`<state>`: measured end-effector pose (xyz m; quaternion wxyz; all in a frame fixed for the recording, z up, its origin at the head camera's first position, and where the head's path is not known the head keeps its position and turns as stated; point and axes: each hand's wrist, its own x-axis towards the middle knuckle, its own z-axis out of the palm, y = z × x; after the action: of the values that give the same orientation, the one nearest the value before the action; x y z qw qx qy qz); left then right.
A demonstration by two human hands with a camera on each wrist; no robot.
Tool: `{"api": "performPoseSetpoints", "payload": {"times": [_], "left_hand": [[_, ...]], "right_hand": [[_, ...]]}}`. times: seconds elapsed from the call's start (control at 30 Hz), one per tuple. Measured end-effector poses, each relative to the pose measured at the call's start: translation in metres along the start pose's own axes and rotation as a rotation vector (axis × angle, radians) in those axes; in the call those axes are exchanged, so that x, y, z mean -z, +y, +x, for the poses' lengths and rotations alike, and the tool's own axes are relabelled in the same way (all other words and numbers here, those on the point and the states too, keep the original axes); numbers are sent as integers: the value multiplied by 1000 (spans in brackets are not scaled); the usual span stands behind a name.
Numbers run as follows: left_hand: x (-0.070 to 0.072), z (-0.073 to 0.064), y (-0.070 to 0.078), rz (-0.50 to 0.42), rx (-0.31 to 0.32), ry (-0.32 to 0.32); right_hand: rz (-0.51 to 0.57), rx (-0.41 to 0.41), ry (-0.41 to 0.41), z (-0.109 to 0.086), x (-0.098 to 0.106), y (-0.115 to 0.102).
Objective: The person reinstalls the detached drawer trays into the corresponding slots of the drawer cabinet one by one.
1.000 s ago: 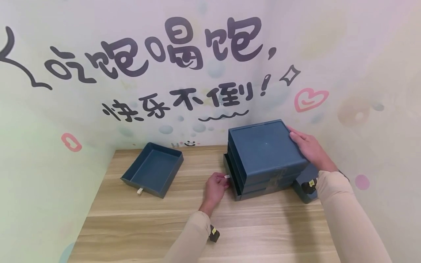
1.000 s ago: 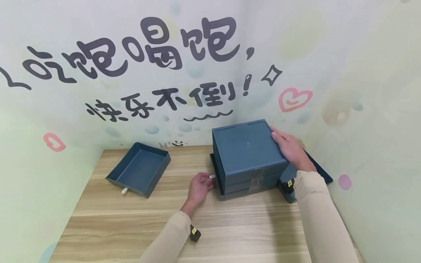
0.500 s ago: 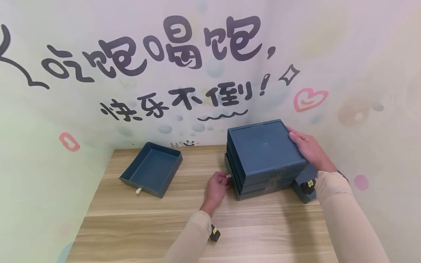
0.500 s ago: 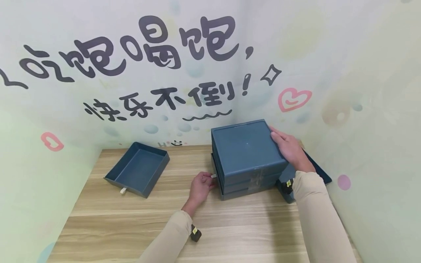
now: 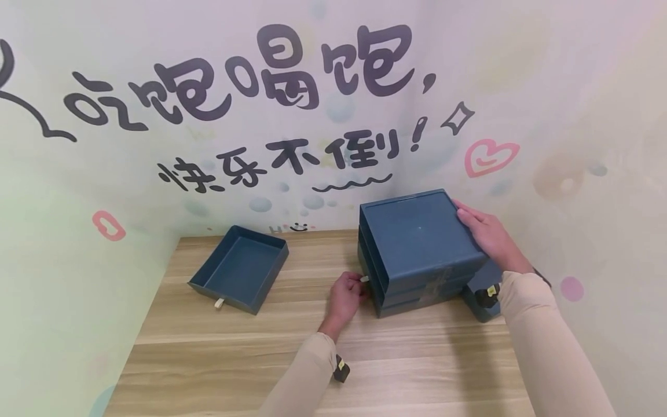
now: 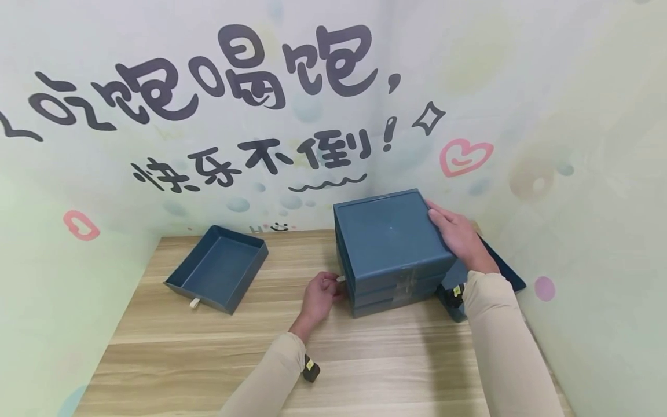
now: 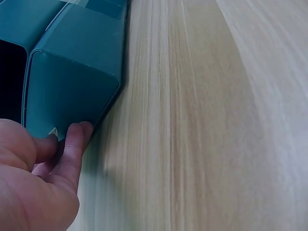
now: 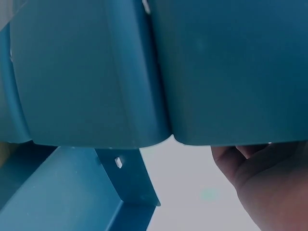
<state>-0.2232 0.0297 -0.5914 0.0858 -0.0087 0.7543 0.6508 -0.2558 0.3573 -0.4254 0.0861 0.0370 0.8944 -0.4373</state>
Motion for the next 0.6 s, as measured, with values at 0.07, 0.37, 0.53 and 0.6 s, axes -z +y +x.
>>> {"api": "performPoseSetpoints", "payload": {"times": [0.07, 0.37, 0.53, 0.6], "left_hand": [[0, 0, 0, -15, -2, -7], [0, -1, 1, -56, 6, -22], [1, -1, 0, -74, 22, -27], [3, -1, -1, -72, 26, -19]], "right_hand": [[-9, 6, 6, 0, 0, 0], [-20, -8, 6, -1, 0, 1], [-26, -16, 1, -2, -1, 1], [-28, -12, 4, -1, -1, 0]]}}
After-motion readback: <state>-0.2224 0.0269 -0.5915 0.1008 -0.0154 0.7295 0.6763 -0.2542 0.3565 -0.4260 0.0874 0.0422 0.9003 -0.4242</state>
